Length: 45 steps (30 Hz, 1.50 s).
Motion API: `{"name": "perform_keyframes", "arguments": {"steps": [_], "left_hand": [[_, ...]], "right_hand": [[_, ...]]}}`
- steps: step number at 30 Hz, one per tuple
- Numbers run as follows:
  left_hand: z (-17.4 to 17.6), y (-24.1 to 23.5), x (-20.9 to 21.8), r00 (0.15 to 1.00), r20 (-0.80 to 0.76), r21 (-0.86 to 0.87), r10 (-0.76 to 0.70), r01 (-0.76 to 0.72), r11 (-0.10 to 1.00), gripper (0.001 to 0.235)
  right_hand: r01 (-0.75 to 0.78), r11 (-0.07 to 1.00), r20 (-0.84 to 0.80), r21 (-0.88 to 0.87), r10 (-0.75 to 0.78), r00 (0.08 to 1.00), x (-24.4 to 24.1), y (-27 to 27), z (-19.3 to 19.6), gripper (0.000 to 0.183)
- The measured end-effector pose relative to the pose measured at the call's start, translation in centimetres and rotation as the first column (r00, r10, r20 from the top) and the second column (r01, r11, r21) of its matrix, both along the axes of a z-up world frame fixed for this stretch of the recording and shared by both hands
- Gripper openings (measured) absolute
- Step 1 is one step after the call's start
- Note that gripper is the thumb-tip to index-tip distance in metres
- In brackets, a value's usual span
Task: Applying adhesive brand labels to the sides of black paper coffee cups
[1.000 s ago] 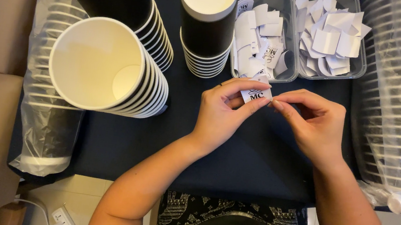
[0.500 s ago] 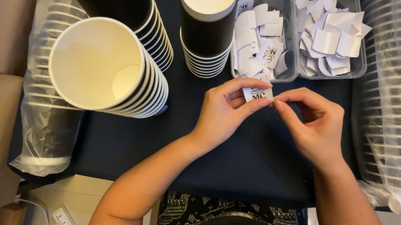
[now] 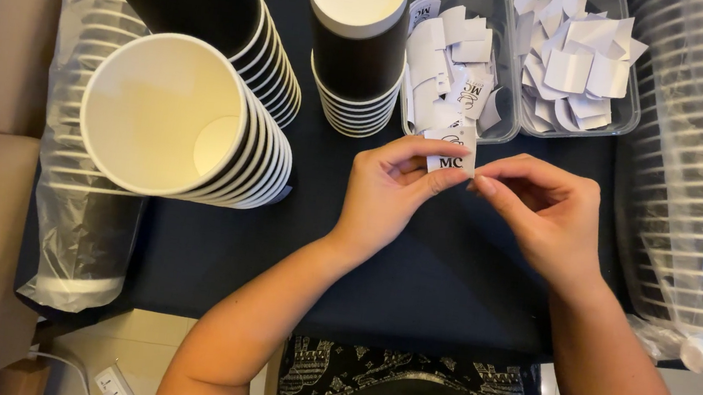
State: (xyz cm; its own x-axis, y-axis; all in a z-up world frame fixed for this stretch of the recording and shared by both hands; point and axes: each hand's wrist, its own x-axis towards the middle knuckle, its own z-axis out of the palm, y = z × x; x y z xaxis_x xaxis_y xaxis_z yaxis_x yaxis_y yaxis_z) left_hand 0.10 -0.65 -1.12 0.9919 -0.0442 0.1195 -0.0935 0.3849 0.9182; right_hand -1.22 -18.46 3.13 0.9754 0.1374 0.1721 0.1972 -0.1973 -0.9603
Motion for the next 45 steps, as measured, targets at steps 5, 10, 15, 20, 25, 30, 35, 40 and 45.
{"name": "perform_keyframes", "arguments": {"steps": [5, 10, 15, 20, 25, 30, 35, 40, 45], "left_hand": [[-0.1, 0.0, 0.0, 1.0, -0.023, -0.042, -0.007, 0.006, 0.999, 0.027], [-0.4, -0.1, 0.0, 0.999, -0.032, -0.064, -0.008, 0.006, 0.998, 0.028], [0.0, -0.1, 0.0, 0.999, -0.033, -0.058, -0.002, 0.0, 0.998, 0.028], [0.2, -0.1, -0.1, 0.999, -0.032, -0.049, -0.002, 0.0, 0.999, 0.028], [0.3, -0.1, -0.1, 0.999, -0.038, -0.049, -0.003, 0.001, 0.999, 0.028], [0.3, -0.1, -0.2, 1.0, -0.029, -0.028, 0.005, -0.006, 1.0, 0.028], [0.3, -0.5, -0.5, 0.999, 0.036, 0.103, 0.031, -0.035, 0.994, 0.026], [0.9, 0.4, -0.7, 0.955, 0.295, 0.415, 0.041, -0.166, 0.895, 0.027], [1.6, 0.5, -0.3, 0.88, 0.465, 0.43, 0.099, -0.323, 0.843, 0.006]], "right_hand": [[-0.017, 1.0, 0.004, 0.009, 0.017, 1.0, 0.2, -0.1, 0.0, 0.005], [-0.015, 1.0, 0.001, 0.002, 0.015, 1.0, 0.2, -0.2, -0.2, 0.005], [-0.019, 1.0, 0.005, 0.011, 0.019, 1.0, 0.2, -0.1, -0.2, 0.004], [-0.012, 1.0, 0.002, 0.018, 0.012, 1.0, 0.2, -0.2, -0.4, 0.004], [-0.014, 1.0, -0.007, 0.014, 0.014, 1.0, 0.3, -0.3, -0.4, 0.003], [-0.024, 1.0, 0.034, -0.006, 0.024, 0.999, 0.3, -0.2, -0.5, 0.003], [-0.007, 0.998, 0.092, -0.054, 0.012, 0.996, 0.2, -0.2, -0.5, 0.004], [0.024, 0.985, 0.229, -0.174, 0.017, 0.973, 0.0, 0.0, -0.4, 0.003], [0.025, 0.972, 0.281, -0.232, 0.042, 0.959, 0.1, 0.2, -0.2, 0.003]]}}
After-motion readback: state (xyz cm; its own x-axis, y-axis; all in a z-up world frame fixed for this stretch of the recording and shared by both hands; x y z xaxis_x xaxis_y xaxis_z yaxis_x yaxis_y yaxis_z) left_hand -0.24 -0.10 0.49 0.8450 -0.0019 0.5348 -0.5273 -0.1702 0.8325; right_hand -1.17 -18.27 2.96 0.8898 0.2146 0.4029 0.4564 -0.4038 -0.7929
